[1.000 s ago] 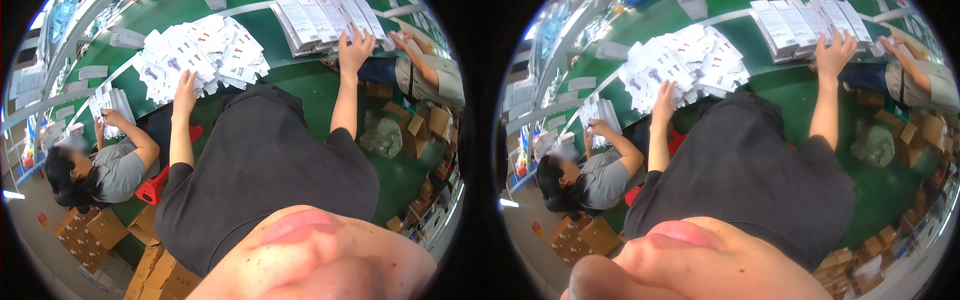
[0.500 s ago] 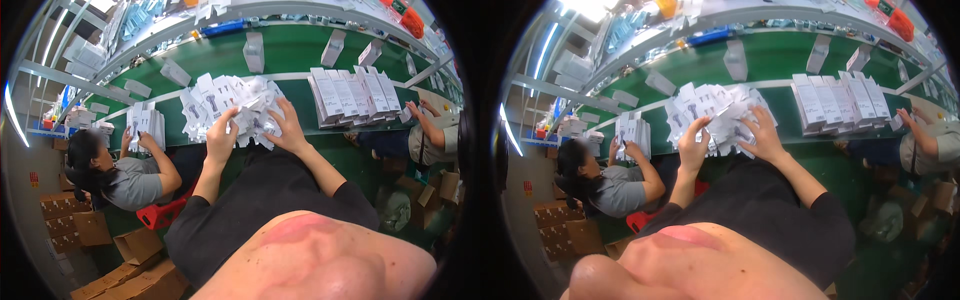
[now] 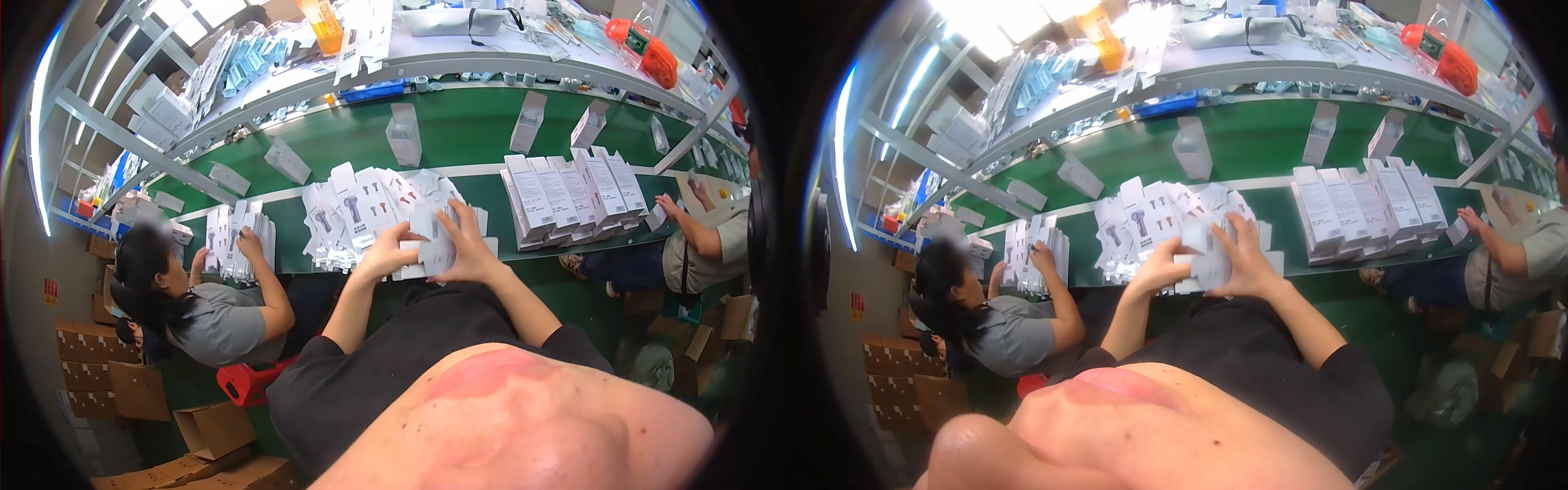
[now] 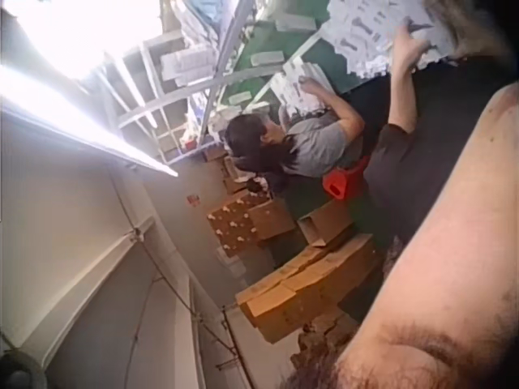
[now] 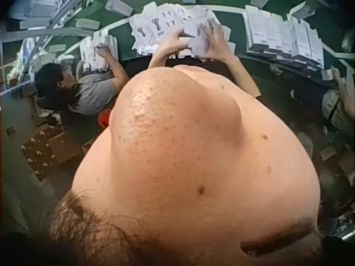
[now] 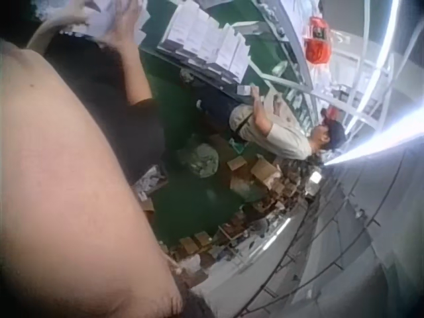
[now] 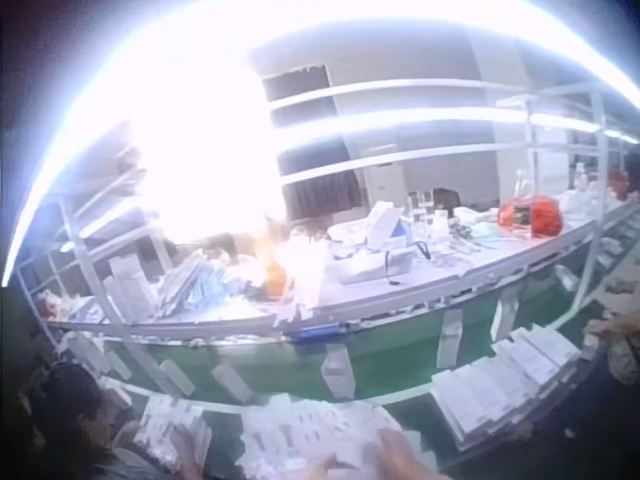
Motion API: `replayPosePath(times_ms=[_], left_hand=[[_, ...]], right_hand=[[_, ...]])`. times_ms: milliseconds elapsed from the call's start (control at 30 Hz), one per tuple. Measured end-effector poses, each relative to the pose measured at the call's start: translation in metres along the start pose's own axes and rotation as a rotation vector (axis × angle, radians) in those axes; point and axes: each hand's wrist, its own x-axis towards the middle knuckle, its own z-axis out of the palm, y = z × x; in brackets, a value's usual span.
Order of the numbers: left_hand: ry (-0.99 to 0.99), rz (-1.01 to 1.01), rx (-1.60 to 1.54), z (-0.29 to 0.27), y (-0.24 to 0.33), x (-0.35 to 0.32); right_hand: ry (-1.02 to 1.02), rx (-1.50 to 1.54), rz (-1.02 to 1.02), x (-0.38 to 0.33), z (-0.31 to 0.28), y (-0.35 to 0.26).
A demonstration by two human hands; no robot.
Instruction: The person folds flat cardboard packaging sheets into boxes by hand and stacks them on the workbench.
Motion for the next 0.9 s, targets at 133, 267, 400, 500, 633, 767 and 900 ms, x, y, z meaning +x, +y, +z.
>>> replayPosePath(times_ms=[133,267,400,500,633,767,900], left_hand=[[0.230,0.290,0.050,0.011,-0.022,0.018],[0.182,0.618,-0.189,0.032,-0.013,0.033],[0.089,0.893,-0.293,0.049,0.003,0.034],[0.240,1.059,0.193,0.054,0.012,0.034],[0.104,1.104,-0.341,0.072,0.013,0.037],[0.074,0.828,-0.532,0.076,-0.001,0.053],[0.096,0.613,-0.571,0.079,-0.010,0.054]], right_hand=[[-0.053,0.141,0.149,-0.018,-0.013,0.015],[0.067,0.581,0.272,-0.020,-0.018,0.009],[0.290,0.767,0.294,-0.011,-0.029,-0.021],[0.350,0.675,0.467,0.010,-0.040,-0.043],[0.392,0.732,0.494,0.020,-0.051,-0.069],[0.395,0.517,0.384,0.022,-0.042,-0.062],[0.368,0.351,0.304,0.021,-0.035,-0.062]])
